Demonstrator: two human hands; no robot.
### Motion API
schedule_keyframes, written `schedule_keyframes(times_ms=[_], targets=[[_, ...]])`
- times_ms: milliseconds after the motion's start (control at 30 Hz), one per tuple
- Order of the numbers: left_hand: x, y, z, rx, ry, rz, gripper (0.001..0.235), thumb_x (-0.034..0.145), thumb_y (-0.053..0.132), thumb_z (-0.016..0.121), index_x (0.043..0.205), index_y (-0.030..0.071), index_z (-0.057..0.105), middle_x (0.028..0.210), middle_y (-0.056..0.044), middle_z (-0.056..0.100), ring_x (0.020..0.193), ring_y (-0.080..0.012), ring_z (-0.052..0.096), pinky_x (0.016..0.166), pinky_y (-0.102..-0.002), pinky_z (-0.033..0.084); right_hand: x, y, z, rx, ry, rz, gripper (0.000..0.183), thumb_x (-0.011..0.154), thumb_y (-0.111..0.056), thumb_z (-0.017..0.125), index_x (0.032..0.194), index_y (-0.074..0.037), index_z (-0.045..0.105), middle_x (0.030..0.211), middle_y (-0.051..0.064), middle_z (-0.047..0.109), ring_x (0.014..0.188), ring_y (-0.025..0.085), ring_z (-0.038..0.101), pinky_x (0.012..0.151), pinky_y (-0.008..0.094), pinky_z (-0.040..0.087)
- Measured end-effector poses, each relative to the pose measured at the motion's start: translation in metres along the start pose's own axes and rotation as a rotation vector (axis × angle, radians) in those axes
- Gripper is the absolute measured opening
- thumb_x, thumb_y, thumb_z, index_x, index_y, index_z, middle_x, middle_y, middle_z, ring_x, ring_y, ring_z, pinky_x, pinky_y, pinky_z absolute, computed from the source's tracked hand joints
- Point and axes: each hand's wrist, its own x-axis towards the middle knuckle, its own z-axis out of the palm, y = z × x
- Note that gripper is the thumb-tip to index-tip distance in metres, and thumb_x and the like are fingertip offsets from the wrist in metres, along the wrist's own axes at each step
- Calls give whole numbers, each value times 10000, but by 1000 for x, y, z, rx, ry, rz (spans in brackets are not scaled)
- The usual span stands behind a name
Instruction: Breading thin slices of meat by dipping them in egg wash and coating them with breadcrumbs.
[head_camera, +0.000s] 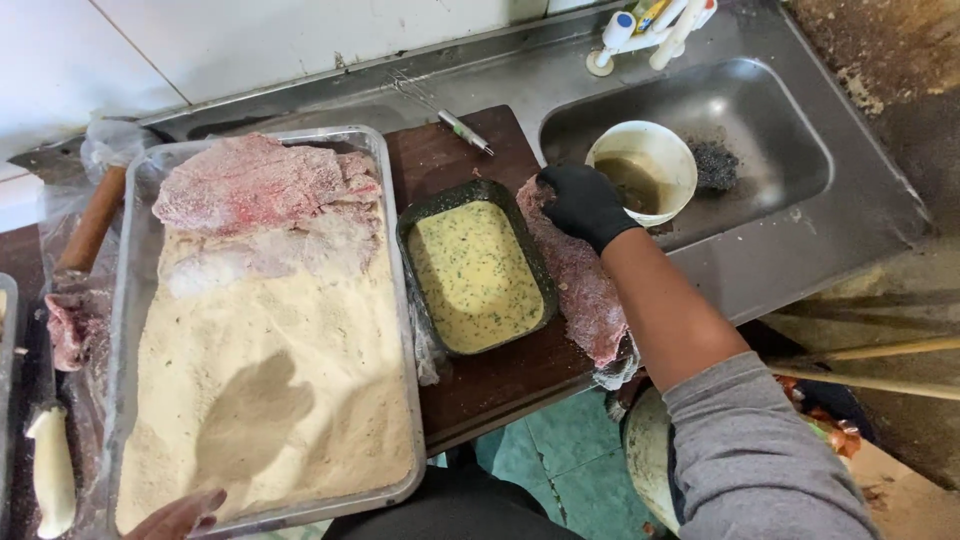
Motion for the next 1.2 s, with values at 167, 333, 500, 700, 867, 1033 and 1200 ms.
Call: schedule_keyframes(times_ms=[167, 333, 500, 700, 867, 1033, 1200], targets=[[26, 180, -43, 29, 11, -8, 580, 757, 379, 858, 1282, 181, 713, 1158, -62, 780, 1039, -171, 775, 1039, -374, 593, 9, 32, 25, 72, 86, -165, 336, 794, -270, 753, 1077, -91, 741, 1064, 207, 709, 973, 427, 667, 833, 520, 535], [67, 328, -107, 83, -154, -224, 533, 765, 360, 831, 1227, 117, 722, 1222, -132, 707, 1044, -324, 718, 736, -392, 614, 0, 17, 14, 48, 172, -275, 98, 927, -187, 671, 969, -123, 733, 974, 187, 727, 946, 410, 698, 868, 505, 559], [100, 330, -37, 160, -43, 340, 519, 795, 274, 749, 1250, 44, 653, 1374, -138, 633, 1268, -356, 578, 1065, -489, 438, -19, 10, -8, 133, 94, -69, 357, 935, -254, 710, 1233, -57, 714, 1079, 232, 724, 1013, 436, 683, 878, 516, 537], [165, 346, 13, 145, -303, 432, 710, 908, 348, 634, 1500, 0, 454, 1607, -170, 327, 1490, -363, 284, 1197, -533, 157, -5, 50, 16, 58, -47, -27, 523, 767, -265, 804, 1203, -3, 684, 1106, 253, 702, 1036, 456, 665, 865, 514, 523], [206, 309, 27, 568, -180, 489, 606, 944, 338, 525, 1469, 46, 439, 1645, -117, 231, 1502, -320, 218, 1198, -537, 105, -20, 48, 14, -55, 9, 18, 339, 832, -255, 803, 1058, -16, 722, 1024, 254, 711, 1032, 468, 662, 903, 532, 515], [222, 335, 53, 360, -163, 509, 541, 1062, 310, 499, 1548, 81, 442, 1704, -107, 270, 1590, -291, 220, 1295, -482, 133, -46, 34, -7, 199, 135, 75, 332, 889, -276, 771, 1007, 14, 661, 932, 236, 678, 936, 425, 677, 845, 498, 535], [212, 280, 3, 393, -247, 349, 744, 964, 510, 499, 1547, 76, 343, 1689, -123, 177, 1566, -317, 120, 1235, -569, 102, -96, 40, -42, 414, 185, 186, 165, 971, -126, 737, 1016, 1, 642, 915, 124, 676, 833, 242, 668, 776, 379, 541]])
